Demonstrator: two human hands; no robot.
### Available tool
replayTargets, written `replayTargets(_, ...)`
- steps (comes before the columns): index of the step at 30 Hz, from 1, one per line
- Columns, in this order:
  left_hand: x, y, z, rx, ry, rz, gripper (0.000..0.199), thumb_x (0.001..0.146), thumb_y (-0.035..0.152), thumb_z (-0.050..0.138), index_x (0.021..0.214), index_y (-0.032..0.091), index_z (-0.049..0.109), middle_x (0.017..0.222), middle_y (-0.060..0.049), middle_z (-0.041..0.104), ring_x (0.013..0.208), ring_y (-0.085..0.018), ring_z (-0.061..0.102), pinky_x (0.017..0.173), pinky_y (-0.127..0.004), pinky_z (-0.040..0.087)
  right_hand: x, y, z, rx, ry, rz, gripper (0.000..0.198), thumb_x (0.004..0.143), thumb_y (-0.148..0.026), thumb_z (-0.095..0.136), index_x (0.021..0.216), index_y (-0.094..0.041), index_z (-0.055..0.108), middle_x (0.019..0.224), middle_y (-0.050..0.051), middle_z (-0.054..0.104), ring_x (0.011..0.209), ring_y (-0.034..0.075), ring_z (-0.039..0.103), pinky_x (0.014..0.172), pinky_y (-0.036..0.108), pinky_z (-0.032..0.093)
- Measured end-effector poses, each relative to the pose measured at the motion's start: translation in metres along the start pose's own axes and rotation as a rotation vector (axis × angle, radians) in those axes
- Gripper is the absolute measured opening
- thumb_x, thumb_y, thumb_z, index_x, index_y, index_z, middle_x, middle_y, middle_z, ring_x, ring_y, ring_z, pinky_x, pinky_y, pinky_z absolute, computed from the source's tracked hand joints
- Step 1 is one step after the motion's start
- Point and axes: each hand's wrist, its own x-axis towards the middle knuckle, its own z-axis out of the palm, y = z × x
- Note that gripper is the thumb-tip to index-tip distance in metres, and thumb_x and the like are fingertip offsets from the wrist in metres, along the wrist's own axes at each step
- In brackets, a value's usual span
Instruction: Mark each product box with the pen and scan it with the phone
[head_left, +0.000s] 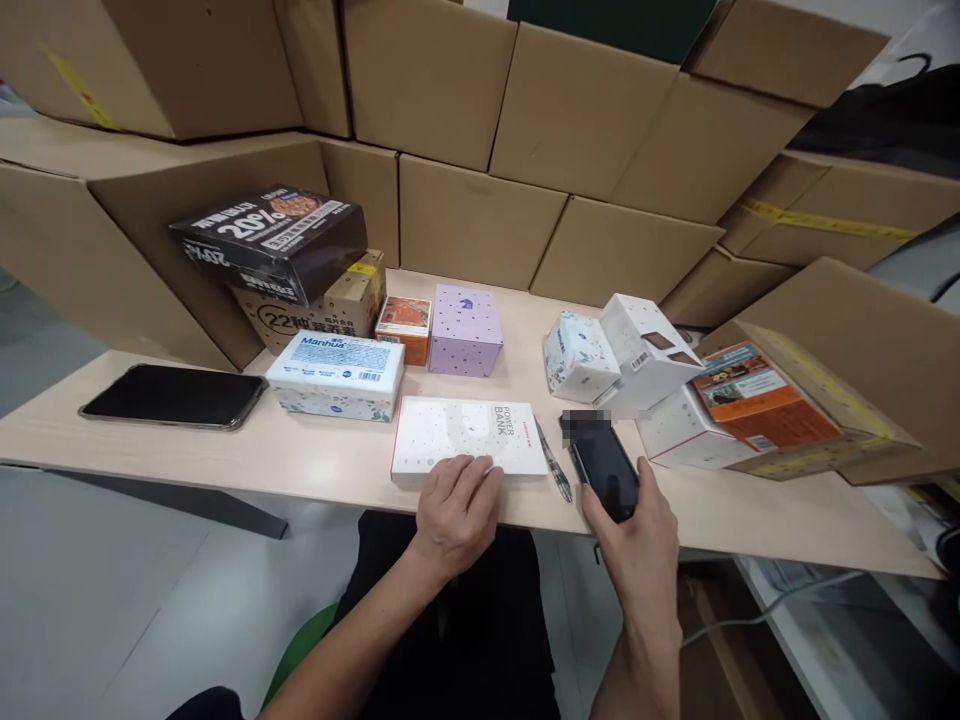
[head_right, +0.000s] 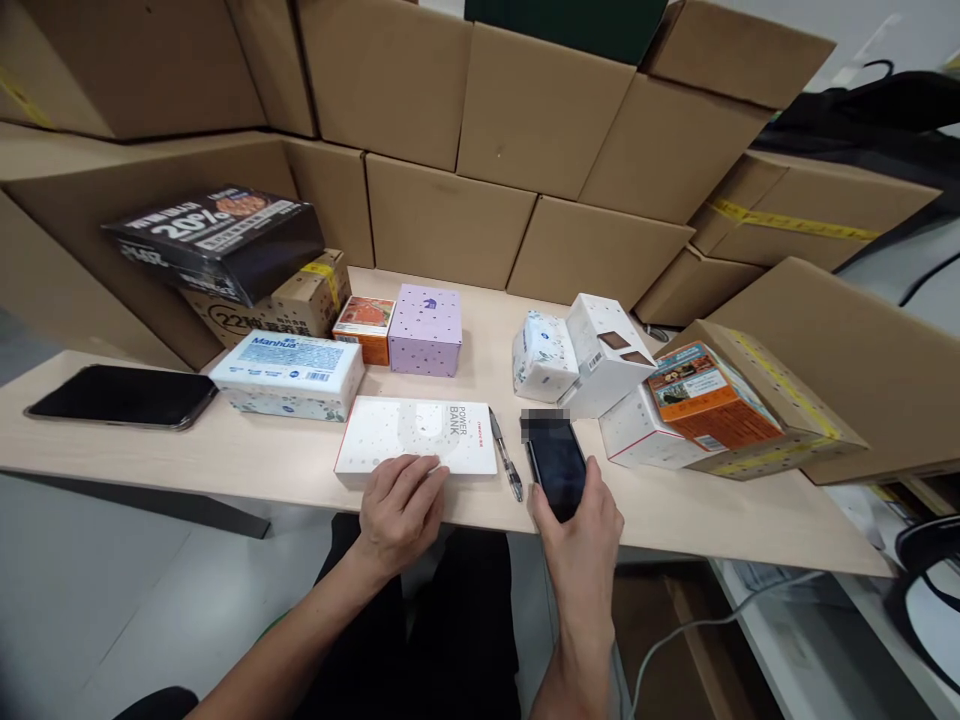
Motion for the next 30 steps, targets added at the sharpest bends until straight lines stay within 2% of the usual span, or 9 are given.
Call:
replayTargets(6, -0.003, 0.000, 0.002, -0.003, 0.003, 0.000, 0.026, 0.082, 0.008, 0.058, 0.105, 0.016, 0.067, 0.099, -0.010, 0.074, 0.093, -0.025, 0.066, 0.082, -0.040, 0.051, -0.015, -0.010, -0.003, 0.206, 0.143, 0.159, 0.086, 0.073, -0.056, 0.073, 0.146, -0.018, 0.046, 0.133, 0.017, 0.061, 0.118, 0.034, 0.060, 0.103, 0.054, 0.045)
replayTargets(10, -0.004, -0.001, 0.001, -0.020, 0.014, 0.000, 0.029, 0.082, 0.007, 0.058, 0.108, 0.018, 0.066, 0.099, -0.010, 0.074, 0.094, -0.025, 0.067, 0.082, -0.040, 0.052, -0.032, -0.037, 0.001, 0.317, 0.100, 0.033, 0.079, 0.077, -0.048, 0.072, 0.146, -0.021, 0.045, 0.138, 0.015, 0.058, 0.124, 0.030, 0.057, 0.105, 0.050, 0.045)
replayTargets(15, -0.006, -0.002, 0.000, -0.086, 0.031, -0.028, 0.026, 0.082, 0.006, 0.058, 0.105, 0.015, 0.064, 0.100, -0.012, 0.072, 0.096, -0.025, 0.067, 0.086, -0.041, 0.055, -0.041, -0.064, 0.014, 0.220, 0.072, -0.272, 0.073, 0.082, -0.042, 0.070, 0.147, -0.022, 0.042, 0.137, 0.015, 0.057, 0.125, 0.029, 0.055, 0.102, 0.049, 0.048)
replayTargets(17, -0.007, -0.002, -0.001, -0.095, 0.031, -0.028, 0.025, 0.082, 0.006, 0.058, 0.104, 0.015, 0.064, 0.098, -0.012, 0.072, 0.096, -0.025, 0.067, 0.086, -0.041, 0.055, -0.042, -0.067, 0.018, 0.193, 0.080, -0.334, 0.071, 0.085, -0.042, 0.068, 0.147, -0.022, 0.041, 0.135, 0.016, 0.057, 0.124, 0.030, 0.055, 0.101, 0.051, 0.048)
replayTargets(21, -0.006, -0.002, -0.001, -0.099, 0.031, -0.034, 0.025, 0.083, 0.007, 0.056, 0.104, 0.016, 0.064, 0.097, -0.011, 0.072, 0.097, -0.024, 0.068, 0.086, -0.041, 0.055, -0.045, -0.066, 0.018, 0.171, -0.010, -0.309, 0.068, 0.087, -0.047, 0.063, 0.146, -0.021, 0.040, 0.134, 0.018, 0.055, 0.124, 0.032, 0.052, 0.099, 0.055, 0.047)
replayTargets(25, -0.007, -0.001, 0.000, -0.100, 0.025, -0.050, 0.026, 0.082, 0.007, 0.056, 0.105, 0.016, 0.065, 0.100, -0.012, 0.073, 0.097, -0.025, 0.068, 0.086, -0.041, 0.055, -0.048, -0.065, 0.011, 0.159, -0.120, -0.284, 0.075, 0.087, -0.053, 0.063, 0.150, -0.024, 0.035, 0.140, 0.018, 0.049, 0.129, 0.034, 0.047, 0.100, 0.057, 0.045)
replayTargets(30, -0.008, 0.001, -0.001, -0.102, 0.021, -0.098, 0.024, 0.082, 0.007, 0.056, 0.103, 0.016, 0.063, 0.110, -0.014, 0.072, 0.100, -0.025, 0.066, 0.088, -0.041, 0.054, -0.052, -0.064, 0.017, 0.135, -0.059, -0.332, 0.069, 0.088, -0.046, 0.062, 0.148, -0.023, 0.037, 0.136, 0.019, 0.050, 0.126, 0.034, 0.048, 0.098, 0.057, 0.046)
